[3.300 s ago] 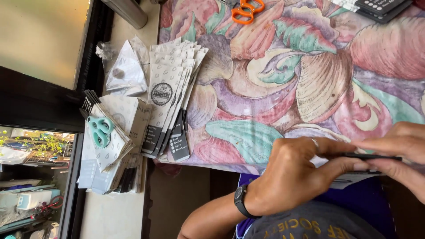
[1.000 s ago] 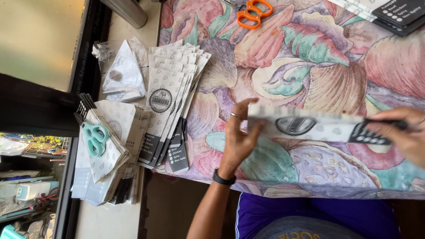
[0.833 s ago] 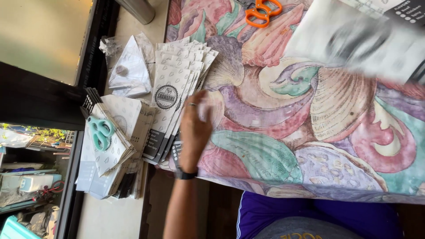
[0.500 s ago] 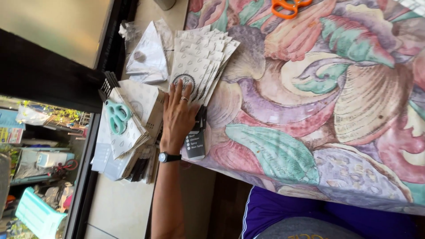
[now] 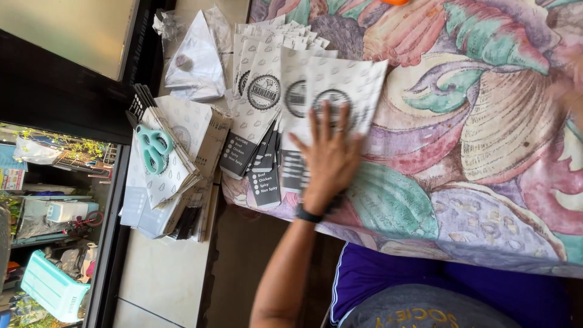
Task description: Applying glue to the edges of paper shawarma wrappers and folding them to create bags.
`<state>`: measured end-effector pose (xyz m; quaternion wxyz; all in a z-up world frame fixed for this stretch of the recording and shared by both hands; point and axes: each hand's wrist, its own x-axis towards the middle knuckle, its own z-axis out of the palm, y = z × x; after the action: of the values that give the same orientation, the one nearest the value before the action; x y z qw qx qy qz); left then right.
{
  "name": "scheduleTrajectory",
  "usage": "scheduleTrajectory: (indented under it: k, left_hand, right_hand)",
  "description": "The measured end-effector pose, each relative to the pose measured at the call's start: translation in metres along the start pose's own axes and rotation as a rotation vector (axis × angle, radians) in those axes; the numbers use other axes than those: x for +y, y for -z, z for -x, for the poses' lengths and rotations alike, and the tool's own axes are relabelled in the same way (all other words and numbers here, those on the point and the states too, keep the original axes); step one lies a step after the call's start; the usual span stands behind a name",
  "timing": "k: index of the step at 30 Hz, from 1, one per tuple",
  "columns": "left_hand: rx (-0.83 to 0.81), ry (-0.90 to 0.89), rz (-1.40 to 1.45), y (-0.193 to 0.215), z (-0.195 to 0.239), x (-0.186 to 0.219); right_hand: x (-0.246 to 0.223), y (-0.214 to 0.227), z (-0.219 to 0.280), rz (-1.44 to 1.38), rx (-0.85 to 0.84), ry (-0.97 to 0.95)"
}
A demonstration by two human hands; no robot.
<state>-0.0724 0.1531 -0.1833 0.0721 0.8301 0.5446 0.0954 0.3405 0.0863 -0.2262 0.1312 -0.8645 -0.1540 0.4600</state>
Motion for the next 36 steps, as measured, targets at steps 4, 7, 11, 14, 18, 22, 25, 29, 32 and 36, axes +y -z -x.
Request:
scheduleTrajectory:
  k: [4, 7, 11, 14, 18, 22, 25, 29, 32, 36]
  left_hand:
    - [-0.131, 0.033, 0.298, -0.009, 0.003, 0.094]
    - [-0.23, 0.098, 0.773, 0.035, 0.008, 0.141]
    - [-0.128, 0.066, 0.866, 0.013, 0.02, 0.133]
    - [-0.178, -0.168, 0.488, 0.011, 0.028, 0.111]
    - [-0.023, -0.328, 0.389, 0.004, 0.031, 0.091]
    - [0.223, -0.356, 0.384, 0.006, 0.043, 0.096]
    - [0.118, -0.402, 0.511, 0.021, 0.056, 0.099]
    - [0.046, -0.453, 0.284, 0.012, 0.064, 0.085]
    - [-0.019, -0.497, 0.333, 0.02, 0.059, 0.065]
    - [-0.003, -0.492, 0.298, 0.023, 0.058, 0.056]
  right_hand:
    - [0.016, -0.049, 0.18, 0.294, 0.257, 1.706]
    - [0.018, -0.082, 0.226, 0.361, 0.309, 1.791]
    - [0.047, -0.081, 0.22, 0.464, 0.417, 1.701]
    - [0.067, -0.064, 0.209, 0.352, 0.391, 1.596]
    - [0.078, -0.055, 0.215, 0.201, 0.392, 1.57]
    - [0.08, -0.06, 0.217, 0.174, 0.371, 1.665]
    - [0.074, -0.067, 0.218, 0.222, 0.236, 1.707]
    - [0.074, -0.067, 0.224, 0.275, 0.287, 1.676]
    - [0.085, -0.058, 0.224, 0.294, 0.342, 1.634]
    - [0.099, -0.046, 0.221, 0.212, 0.401, 1.565]
